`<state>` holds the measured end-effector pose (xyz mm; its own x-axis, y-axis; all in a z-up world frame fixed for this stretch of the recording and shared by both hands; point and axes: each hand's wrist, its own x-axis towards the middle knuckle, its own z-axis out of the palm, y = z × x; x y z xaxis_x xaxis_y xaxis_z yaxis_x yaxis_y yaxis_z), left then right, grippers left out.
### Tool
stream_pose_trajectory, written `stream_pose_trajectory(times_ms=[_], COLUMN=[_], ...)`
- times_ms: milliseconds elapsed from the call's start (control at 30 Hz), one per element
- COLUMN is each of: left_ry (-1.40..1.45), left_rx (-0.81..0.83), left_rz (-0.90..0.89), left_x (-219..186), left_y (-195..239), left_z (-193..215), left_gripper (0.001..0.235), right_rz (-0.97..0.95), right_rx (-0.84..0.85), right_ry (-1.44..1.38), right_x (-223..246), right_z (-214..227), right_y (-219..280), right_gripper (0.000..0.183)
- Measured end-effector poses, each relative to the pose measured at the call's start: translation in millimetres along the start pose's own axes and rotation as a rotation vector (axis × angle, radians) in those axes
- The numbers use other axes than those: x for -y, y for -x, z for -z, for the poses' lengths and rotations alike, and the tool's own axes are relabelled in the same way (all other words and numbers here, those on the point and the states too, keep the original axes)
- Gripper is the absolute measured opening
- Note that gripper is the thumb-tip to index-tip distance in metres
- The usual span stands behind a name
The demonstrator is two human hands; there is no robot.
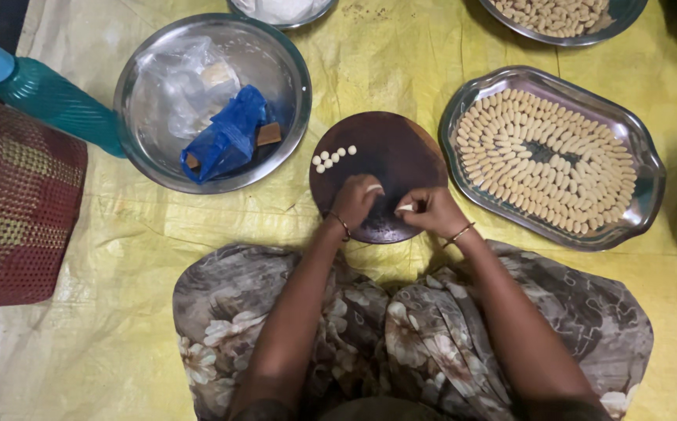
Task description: The person rolls small dough balls into elongated shapes on a wooden board and places them on a metal tray. They use a wooden tool to press ridges into the dough pieces and continue arranging them in rows.
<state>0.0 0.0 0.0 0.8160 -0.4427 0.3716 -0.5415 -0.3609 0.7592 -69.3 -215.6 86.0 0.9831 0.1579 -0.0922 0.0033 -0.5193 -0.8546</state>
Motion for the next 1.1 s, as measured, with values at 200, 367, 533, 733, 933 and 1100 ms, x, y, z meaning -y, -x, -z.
stream_pose_trajectory(times_ms=[200,367,533,733,933,1100], left_ry=[0.025,0.351,1.43,1.924,1.782,2.249], left_rx=[-0.197,-0.321,-0.304,-0.084,0.097,-0.129], left_rz=[0.096,0.151,0.447,0.164,0.175,0.252], left_x=[-18,-35,-56,-81,-118,-131], left_y=[2,0,-1,6,36,35], left_z=[-17,-27,-28,-16,7,15], left_gripper=[0.034,0.031,0.045,0.052,0.075,0.091], right_rz=[0.002,-0.057,0.319,0.468,-0.002,0.263], right_rx=[-0.066,-0.204,-0.284,-0.456,-0.835,-0.279], right_ry=[-0.286,-0.32,0.032,0.306,0.612,0.813], right_x=[-11,-1,47,67,100,76], right_z=[5,-7,-33,-20,-118,-98], right_y=[-2,-3,14,34,0,16], right_gripper=[0.023,0.018,0.011,0.031,0.071,0.077])
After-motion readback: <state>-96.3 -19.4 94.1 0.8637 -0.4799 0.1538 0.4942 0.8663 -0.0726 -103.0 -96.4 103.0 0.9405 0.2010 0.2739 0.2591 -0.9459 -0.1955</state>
